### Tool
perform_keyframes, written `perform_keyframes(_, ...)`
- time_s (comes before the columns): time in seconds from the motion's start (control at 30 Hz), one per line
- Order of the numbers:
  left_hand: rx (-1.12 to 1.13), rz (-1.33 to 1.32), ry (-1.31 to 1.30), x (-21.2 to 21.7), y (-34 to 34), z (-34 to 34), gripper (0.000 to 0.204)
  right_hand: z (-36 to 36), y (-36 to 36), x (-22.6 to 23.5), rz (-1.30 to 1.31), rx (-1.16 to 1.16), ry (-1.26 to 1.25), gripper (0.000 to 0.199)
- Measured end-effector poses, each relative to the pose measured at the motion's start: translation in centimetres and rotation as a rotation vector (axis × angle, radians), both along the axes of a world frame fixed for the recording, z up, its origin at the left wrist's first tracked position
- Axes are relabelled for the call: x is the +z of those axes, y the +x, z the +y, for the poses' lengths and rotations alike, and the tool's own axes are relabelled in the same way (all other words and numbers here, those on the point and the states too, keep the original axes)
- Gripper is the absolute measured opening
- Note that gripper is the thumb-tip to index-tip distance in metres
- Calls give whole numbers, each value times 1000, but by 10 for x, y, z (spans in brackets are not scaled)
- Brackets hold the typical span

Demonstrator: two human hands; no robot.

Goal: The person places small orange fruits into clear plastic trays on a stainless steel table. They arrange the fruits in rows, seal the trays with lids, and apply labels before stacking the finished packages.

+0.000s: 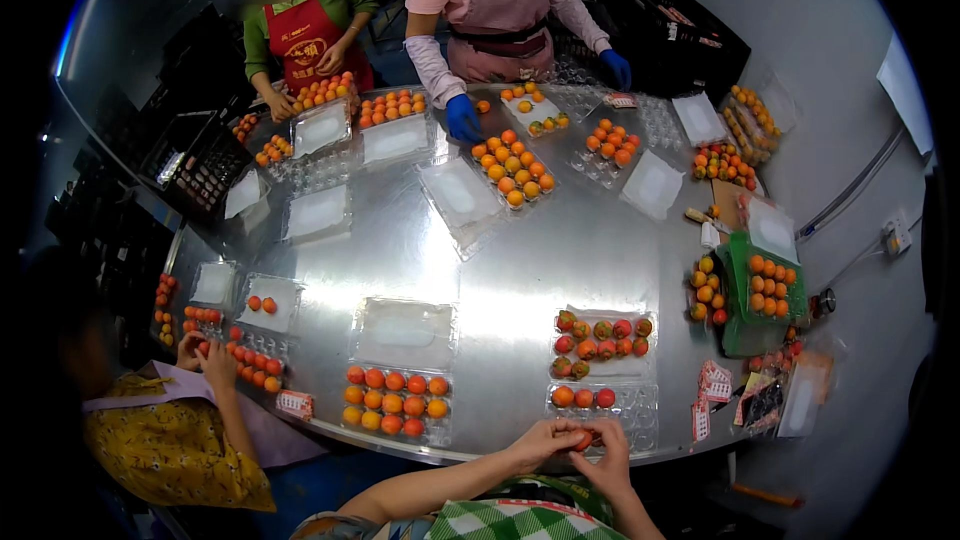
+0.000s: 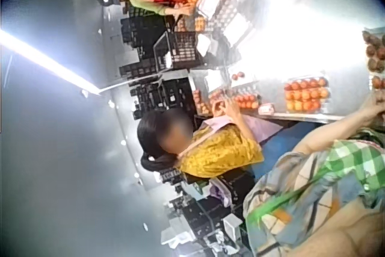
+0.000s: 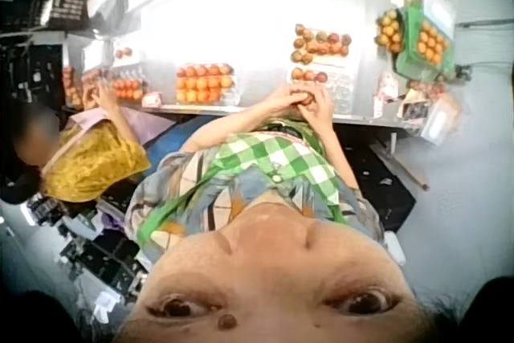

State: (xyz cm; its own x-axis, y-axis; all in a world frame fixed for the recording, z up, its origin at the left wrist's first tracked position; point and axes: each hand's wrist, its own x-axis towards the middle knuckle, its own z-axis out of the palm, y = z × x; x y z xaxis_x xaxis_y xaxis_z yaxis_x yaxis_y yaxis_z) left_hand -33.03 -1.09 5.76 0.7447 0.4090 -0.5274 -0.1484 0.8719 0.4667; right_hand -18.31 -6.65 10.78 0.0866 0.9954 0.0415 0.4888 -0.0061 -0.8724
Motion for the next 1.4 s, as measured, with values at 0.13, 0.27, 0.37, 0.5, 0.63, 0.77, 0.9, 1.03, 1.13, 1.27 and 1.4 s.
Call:
perform_keyframes(0.13, 36, -18, 68, -10, -10, -3, 36, -12, 1, -9, 204, -66, -117, 41)
perform_keyframes(0.27, 115, 76, 200, 3, 5, 9, 35, 4, 20, -7, 45, 1, -26, 40)
perform_keyframes(0.37, 189, 135, 386, 12, 11, 21, 38, 18, 33, -34, 438, -18, -59, 34)
perform_keyframes(0.5, 420, 180, 582, 25, 20, 23, 44, 40, 47, -21, 895, 43, -338, 31)
perform_keyframes(0.63, 478, 389, 893, 31, 38, 14, 45, 44, 45, -21, 1049, 107, -394, 36)
perform_keyframes(0.77, 343, 618, 1159, 28, 37, 7, 44, 49, 47, -30, 1032, 123, -415, 39)
perform_keyframes(0.9, 459, 463, 794, 30, 46, 6, 39, 53, 58, -33, 757, 186, -229, 38)
perform_keyframes(1.03, 482, 295, 469, 22, 47, 7, 36, 59, 65, -26, 474, 219, -112, 42)
perform_keyframes(1.13, 512, 212, 429, 19, 48, 9, 36, 61, 69, -28, 399, 241, -55, 46)
perform_keyframes(1.27, 523, 204, 425, 19, 53, 11, 36, 64, 74, -21, 288, 304, 9, 47)
perform_keyframes(1.4, 541, 198, 467, 21, 54, 12, 35, 56, 69, -32, 835, 194, -201, 44)
